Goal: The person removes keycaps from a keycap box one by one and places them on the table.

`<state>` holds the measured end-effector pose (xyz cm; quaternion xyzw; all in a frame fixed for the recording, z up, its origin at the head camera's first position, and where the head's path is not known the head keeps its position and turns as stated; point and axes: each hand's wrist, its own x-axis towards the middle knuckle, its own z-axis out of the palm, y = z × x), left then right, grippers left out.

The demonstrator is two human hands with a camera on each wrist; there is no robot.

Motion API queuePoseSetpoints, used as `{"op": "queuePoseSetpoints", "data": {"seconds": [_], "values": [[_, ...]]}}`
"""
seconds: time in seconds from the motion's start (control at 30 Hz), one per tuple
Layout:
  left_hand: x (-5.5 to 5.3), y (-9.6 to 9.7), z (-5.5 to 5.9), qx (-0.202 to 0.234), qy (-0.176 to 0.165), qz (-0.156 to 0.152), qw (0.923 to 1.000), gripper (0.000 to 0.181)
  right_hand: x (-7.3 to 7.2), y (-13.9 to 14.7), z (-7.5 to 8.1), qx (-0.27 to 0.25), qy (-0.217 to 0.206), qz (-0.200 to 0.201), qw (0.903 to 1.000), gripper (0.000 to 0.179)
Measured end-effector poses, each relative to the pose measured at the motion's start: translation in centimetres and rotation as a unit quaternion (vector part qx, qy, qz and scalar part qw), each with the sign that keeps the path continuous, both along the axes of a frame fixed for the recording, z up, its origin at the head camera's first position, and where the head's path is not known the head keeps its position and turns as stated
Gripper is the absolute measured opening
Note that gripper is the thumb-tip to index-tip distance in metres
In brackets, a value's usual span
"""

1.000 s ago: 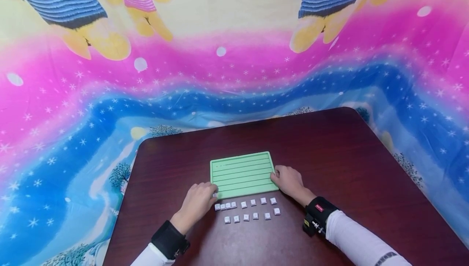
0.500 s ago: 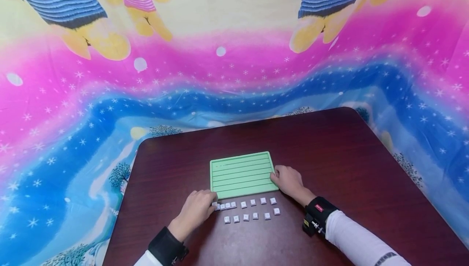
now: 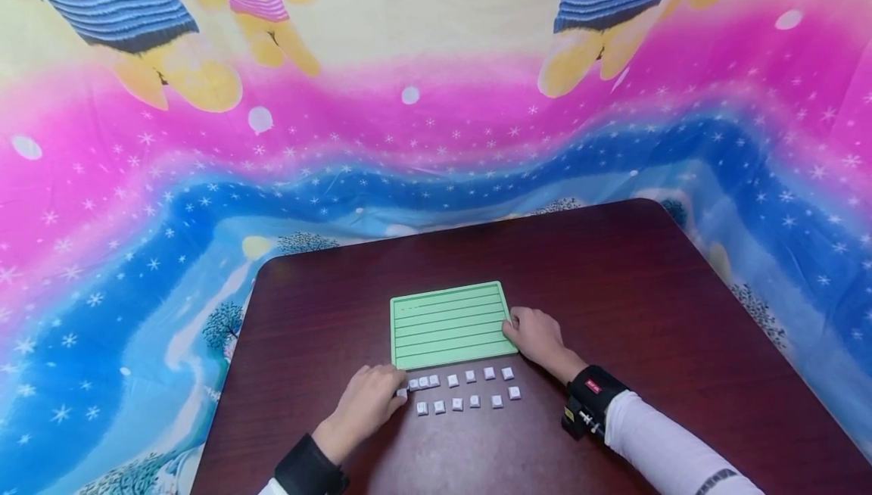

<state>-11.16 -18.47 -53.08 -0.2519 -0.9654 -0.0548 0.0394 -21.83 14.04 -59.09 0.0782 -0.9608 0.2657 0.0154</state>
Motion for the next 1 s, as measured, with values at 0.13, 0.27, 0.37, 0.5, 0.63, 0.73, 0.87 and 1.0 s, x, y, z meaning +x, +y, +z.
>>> {"op": "queuePoseSetpoints", "data": {"seconds": [0.13, 0.27, 0.37, 0.5, 0.63, 0.73, 0.87, 1.0], "values": [[0.2, 0.1, -0.2, -0.011, -0.013, -0.001, 0.9999, 0.018, 0.0, 0.0, 0.0, 0.002, 0.002, 0.001, 1.0000, 0.037], [0.4, 0.1, -0.5, -0.014, -0.016, -0.011, 0.9997, 0.018, 0.0, 0.0, 0.0, 0.002, 0.001, 0.000, 1.0000, 0.037], [0.6, 0.1, -0.7, -0.013, -0.016, -0.016, 0.9997, 0.019, 0.0, 0.0, 0.0, 0.000, -0.002, 0.000, 1.0000, 0.037], [0.8, 0.1, -0.8, -0.010, -0.016, -0.018, 0.9997, 0.019, 0.1, 0.0, 0.1, 0.003, -0.006, -0.001, 1.0000, 0.037], [0.9, 0.1, -1.0, -0.014, -0.011, -0.020, 0.9997, 0.020, 0.1, 0.0, 0.2, 0.006, -0.009, -0.004, 0.9999, 0.036], [1.0, 0.1, -1.2, -0.011, -0.003, -0.023, 0.9997, 0.021, 0.1, 0.0, 0.2, 0.008, -0.008, -0.005, 0.9999, 0.036], [1.0, 0.1, -1.4, -0.006, 0.003, -0.027, 0.9996, 0.021, 0.1, 0.0, 0.3, 0.007, -0.005, -0.005, 1.0000, 0.036], [1.0, 0.1, -1.4, -0.013, 0.005, -0.026, 0.9996, 0.021, 0.1, -0.1, 0.3, 0.004, -0.005, -0.005, 1.0000, 0.036]]}}
